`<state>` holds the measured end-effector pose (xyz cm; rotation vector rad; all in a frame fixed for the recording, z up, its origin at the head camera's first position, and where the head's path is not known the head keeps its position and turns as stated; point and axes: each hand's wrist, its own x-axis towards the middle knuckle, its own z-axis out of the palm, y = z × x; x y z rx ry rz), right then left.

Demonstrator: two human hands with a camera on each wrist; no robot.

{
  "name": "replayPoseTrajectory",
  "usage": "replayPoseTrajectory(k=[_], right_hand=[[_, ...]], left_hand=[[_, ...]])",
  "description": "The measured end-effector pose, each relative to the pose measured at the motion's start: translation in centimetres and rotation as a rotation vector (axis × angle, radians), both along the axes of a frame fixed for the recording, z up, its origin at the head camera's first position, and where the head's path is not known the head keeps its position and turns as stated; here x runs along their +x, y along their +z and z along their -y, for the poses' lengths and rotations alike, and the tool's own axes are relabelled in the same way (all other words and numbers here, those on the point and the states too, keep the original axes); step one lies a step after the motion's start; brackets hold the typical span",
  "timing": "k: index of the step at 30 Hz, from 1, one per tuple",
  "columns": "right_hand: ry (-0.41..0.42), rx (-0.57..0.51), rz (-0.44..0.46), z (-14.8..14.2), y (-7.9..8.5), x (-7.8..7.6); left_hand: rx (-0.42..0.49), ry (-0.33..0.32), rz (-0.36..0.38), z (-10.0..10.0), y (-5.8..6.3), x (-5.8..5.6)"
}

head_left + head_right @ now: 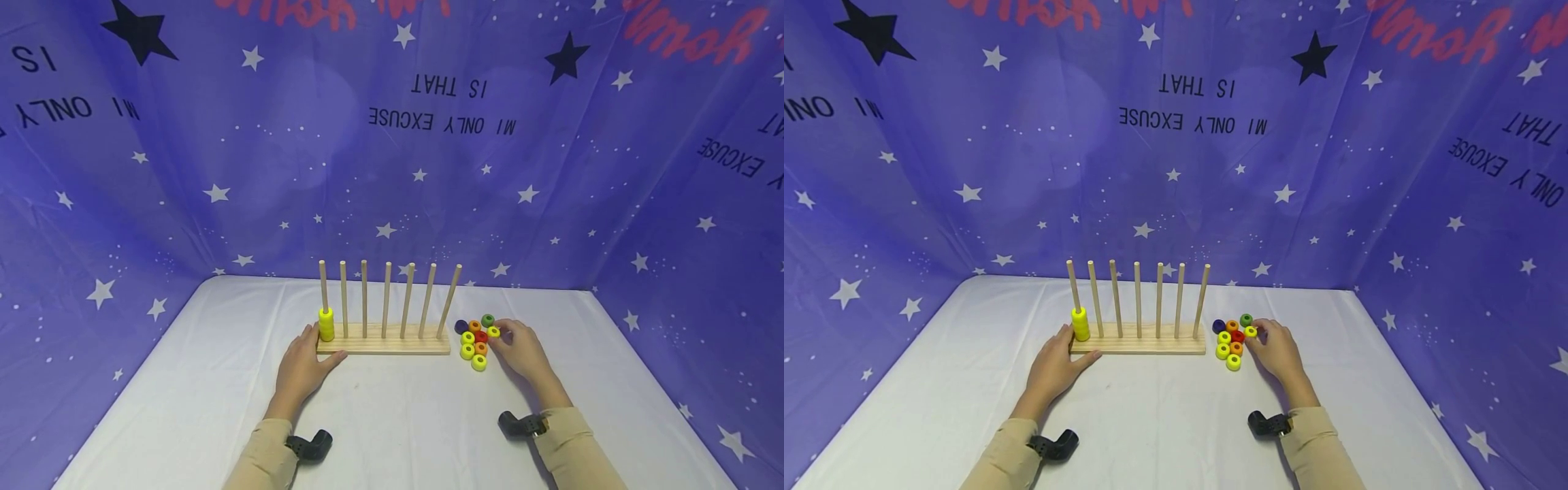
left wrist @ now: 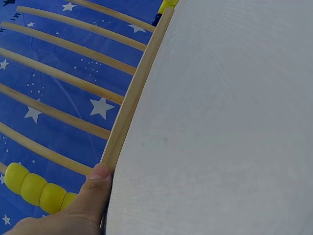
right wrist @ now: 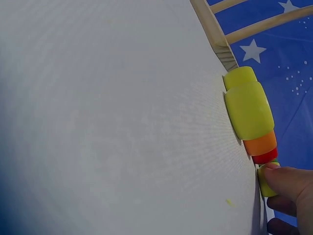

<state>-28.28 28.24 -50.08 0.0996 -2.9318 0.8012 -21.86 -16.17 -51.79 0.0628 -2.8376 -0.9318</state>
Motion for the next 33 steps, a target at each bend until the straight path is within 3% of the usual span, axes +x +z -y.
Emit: replayPoseTrajectory(k=[11, 15, 23, 33], right_hand=[[-0.042, -0.019, 0.023, -0.1, 0.3, 0.1], [-0.065, -0.046, -0.042, -0.1, 1.4, 0.1], [-0.028, -0.05, -0.218, 1.1, 5.6, -0.5], [-0.037, -0.082, -0.38, 5.0, 13.0, -1.0]], left_hand=[[-0.006, -0.006, -0.003, 0.0, 0.1, -0.1], [-0.002, -0.005, -0.002, 0.0, 0.0, -0.1], [-0.005, -0.005, -0.002, 0.1, 0.0, -0.1], [0.006, -0.013, 0.002, 0.2, -0.1, 0.0]])
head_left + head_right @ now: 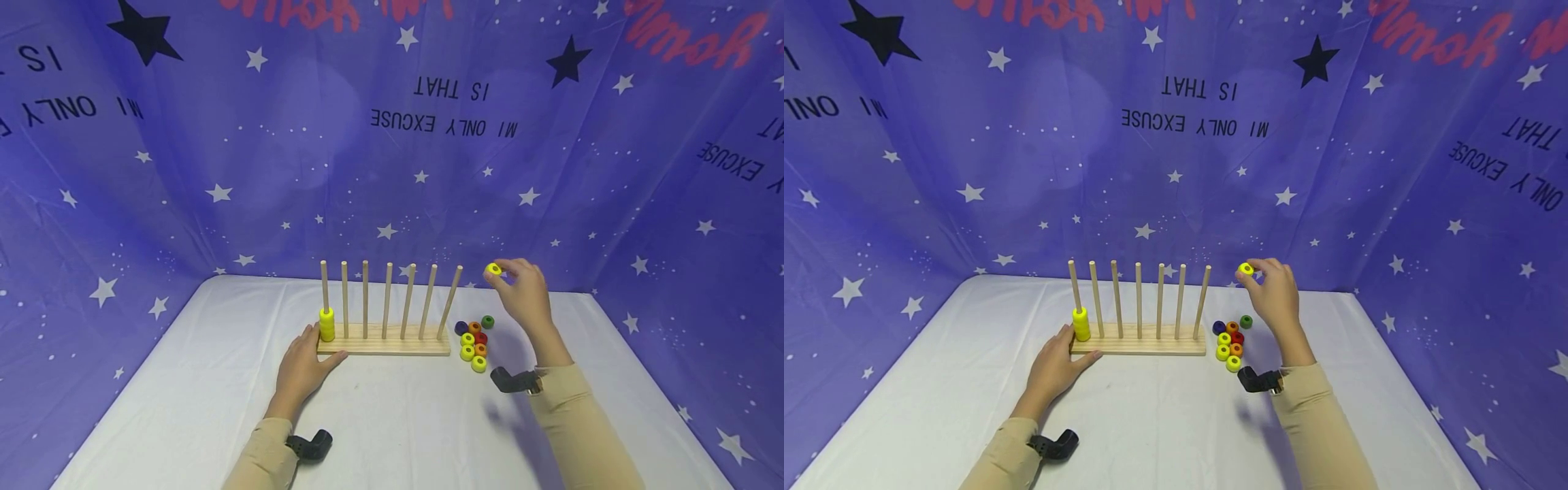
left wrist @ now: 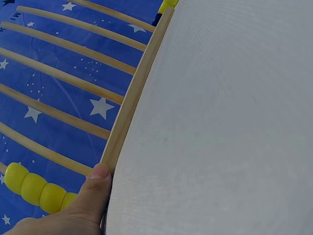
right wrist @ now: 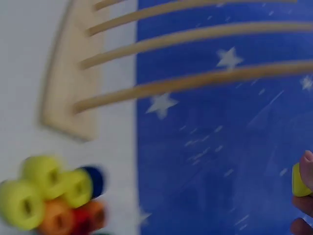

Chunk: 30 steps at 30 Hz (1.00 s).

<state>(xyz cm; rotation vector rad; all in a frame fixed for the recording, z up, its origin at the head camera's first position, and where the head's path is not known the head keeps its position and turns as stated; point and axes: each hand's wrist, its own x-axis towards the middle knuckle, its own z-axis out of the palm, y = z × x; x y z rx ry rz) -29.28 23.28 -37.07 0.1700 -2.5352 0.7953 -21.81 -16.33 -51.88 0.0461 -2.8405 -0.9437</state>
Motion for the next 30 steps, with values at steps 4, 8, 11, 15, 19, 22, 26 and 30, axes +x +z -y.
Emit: replayPoseTrajectory(k=[4, 8, 11, 15, 19, 22, 26, 30], right_hand=[[0.013, -0.035, -0.063, 2.2, 3.1, 0.0], [0.075, -0.053, -0.129, 4.7, 5.9, 0.3], [0.146, -0.065, -0.168, 6.8, 7.5, 0.6], [0.234, -0.062, -0.201, 9.9, 8.6, 0.9], [0.306, -0.046, -0.207, 12.9, 8.8, 1.2], [0.349, -0.025, -0.187, 15.2, 8.7, 1.4], [0.397, 0.014, -0.148, 18.1, 8.5, 1.8], [0.439, 0.067, -0.12, 20.5, 8.4, 2.2]], left_hand=[[0.004, 0.002, 0.002, 0.1, 0.0, 0.0], [0.005, 0.004, -0.001, 0.2, 0.1, 0.0], [0.009, 0.007, -0.002, 0.3, 0.0, 0.1], [0.011, 0.01, 0.003, 0.3, -0.2, 0.0], [0.007, 0.008, 0.004, 0.3, -0.3, 0.0], [0.002, 0.009, 0.001, 0.2, -0.2, 0.1], [-0.003, 0.014, -0.007, 0.1, -0.1, 0.2], [-0.002, 0.017, -0.018, -0.1, 0.0, 0.2]])
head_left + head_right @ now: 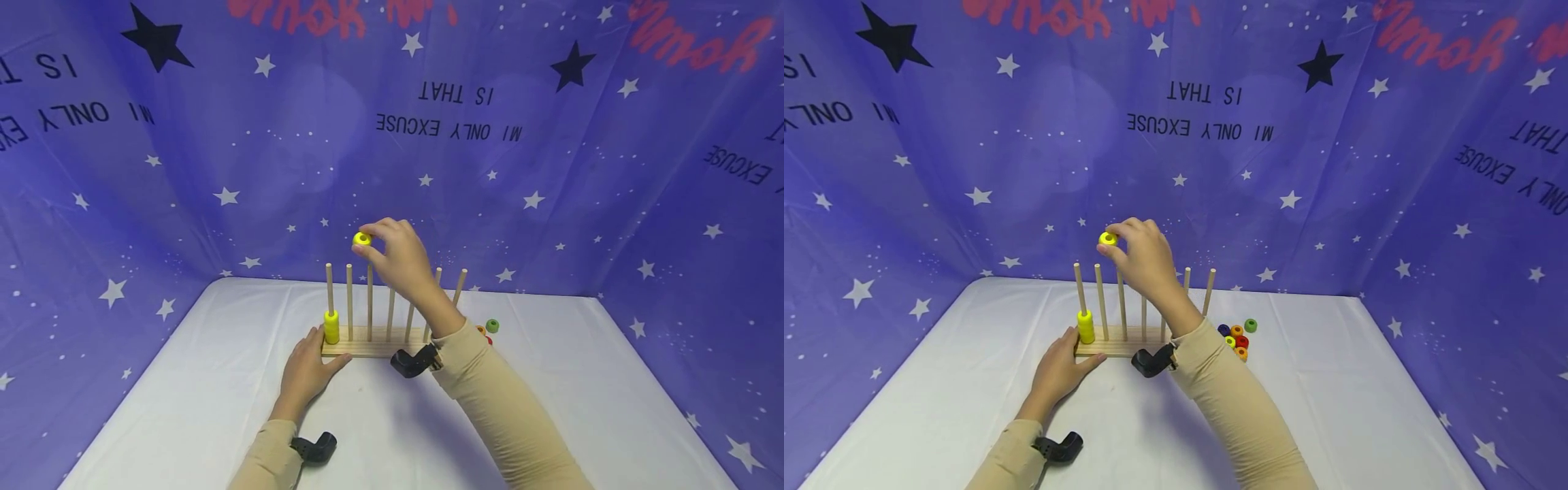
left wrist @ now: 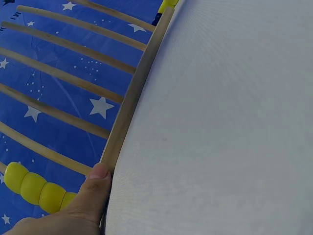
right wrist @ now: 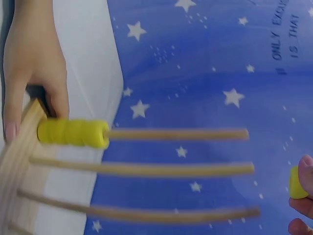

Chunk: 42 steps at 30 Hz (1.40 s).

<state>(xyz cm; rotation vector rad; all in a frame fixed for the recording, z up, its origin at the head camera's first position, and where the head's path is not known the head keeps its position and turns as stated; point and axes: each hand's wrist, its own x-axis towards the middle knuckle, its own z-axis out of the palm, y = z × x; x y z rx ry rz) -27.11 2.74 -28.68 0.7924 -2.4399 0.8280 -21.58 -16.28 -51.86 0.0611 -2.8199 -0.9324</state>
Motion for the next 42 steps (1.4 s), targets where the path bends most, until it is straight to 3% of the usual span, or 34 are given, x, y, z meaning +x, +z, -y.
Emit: replayPoseTrajectory(k=[6, 13, 42], right_hand=[[0.043, 0.073, 0.011, 2.6, -0.6, 0.1], [0.047, 0.133, 0.008, 3.9, -1.1, 0.3], [0.044, 0.193, 0.02, 4.9, -1.7, 0.2]], left_hand=[[-0.007, -0.009, -0.032, -0.1, 0.0, 0.0], [-0.015, -0.025, -0.017, 0.0, -0.2, -0.2], [-0.005, -0.016, -0.002, 0.2, -0.2, -0.1]])
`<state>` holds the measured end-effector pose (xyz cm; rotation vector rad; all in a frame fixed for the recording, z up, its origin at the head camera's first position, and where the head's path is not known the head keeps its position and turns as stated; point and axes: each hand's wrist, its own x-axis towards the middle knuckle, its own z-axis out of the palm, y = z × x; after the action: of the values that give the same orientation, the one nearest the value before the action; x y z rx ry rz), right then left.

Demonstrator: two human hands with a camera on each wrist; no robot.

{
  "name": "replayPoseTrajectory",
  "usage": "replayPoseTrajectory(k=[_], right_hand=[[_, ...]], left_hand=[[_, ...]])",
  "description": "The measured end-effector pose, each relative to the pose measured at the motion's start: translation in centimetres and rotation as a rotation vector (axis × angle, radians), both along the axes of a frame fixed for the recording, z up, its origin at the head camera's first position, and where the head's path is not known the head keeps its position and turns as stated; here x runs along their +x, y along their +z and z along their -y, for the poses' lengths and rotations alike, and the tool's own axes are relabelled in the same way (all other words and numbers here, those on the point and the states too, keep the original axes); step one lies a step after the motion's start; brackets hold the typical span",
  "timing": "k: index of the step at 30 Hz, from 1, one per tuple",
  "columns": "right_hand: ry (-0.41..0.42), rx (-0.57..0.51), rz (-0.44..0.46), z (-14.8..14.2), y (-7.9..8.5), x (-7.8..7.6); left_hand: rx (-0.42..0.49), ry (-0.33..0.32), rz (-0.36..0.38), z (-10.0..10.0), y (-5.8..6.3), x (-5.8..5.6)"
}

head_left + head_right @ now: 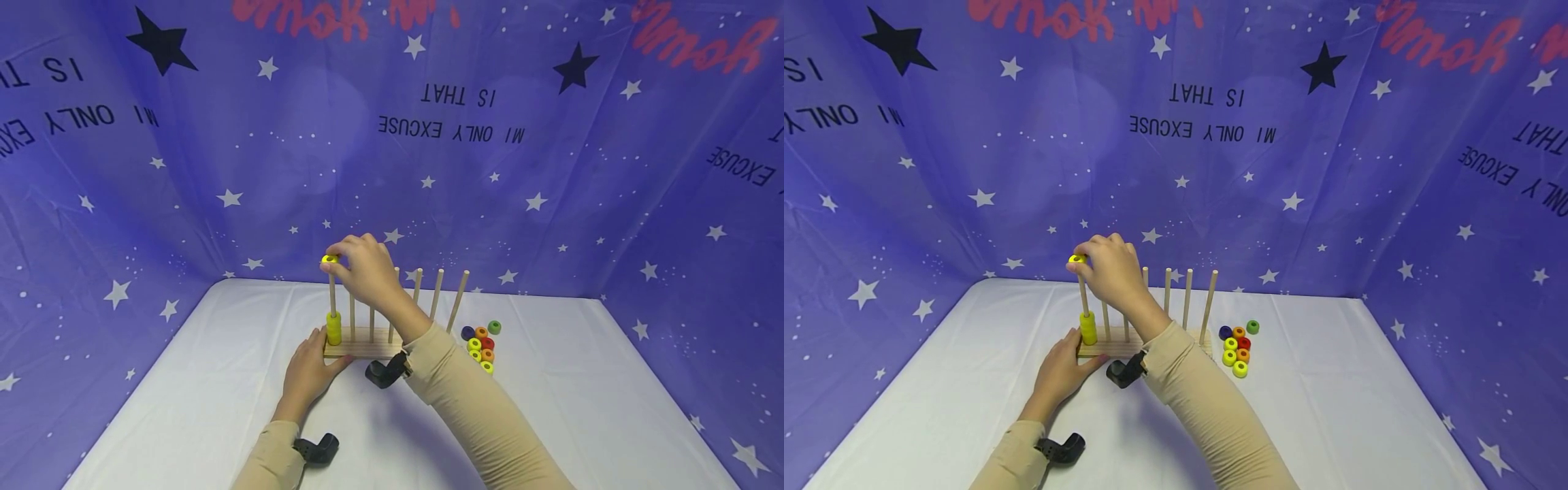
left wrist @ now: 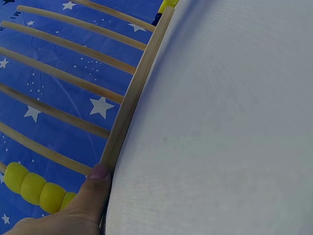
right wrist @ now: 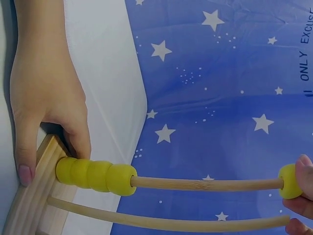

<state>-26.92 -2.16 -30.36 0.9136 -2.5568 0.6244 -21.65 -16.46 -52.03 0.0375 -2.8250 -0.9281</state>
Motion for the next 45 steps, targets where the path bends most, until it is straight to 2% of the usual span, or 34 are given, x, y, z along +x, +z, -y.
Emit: replayPoseTrajectory(k=[14, 31, 45], right_hand=[[-0.007, 0.01, -0.019, 0.03, -0.11, -0.02], [-0.006, 0.023, -0.015, 0.15, -0.13, -0.08], [-0.001, 0.032, -0.022, 0.09, -0.42, -0.1]], left_hand=[[0.006, -0.005, -0.001, -0.04, 0.26, -0.03], [0.003, -0.003, -0.039, 0.02, 0.33, 0.12], [0.005, -0.005, -0.017, 0.06, 0.07, 0.04]])
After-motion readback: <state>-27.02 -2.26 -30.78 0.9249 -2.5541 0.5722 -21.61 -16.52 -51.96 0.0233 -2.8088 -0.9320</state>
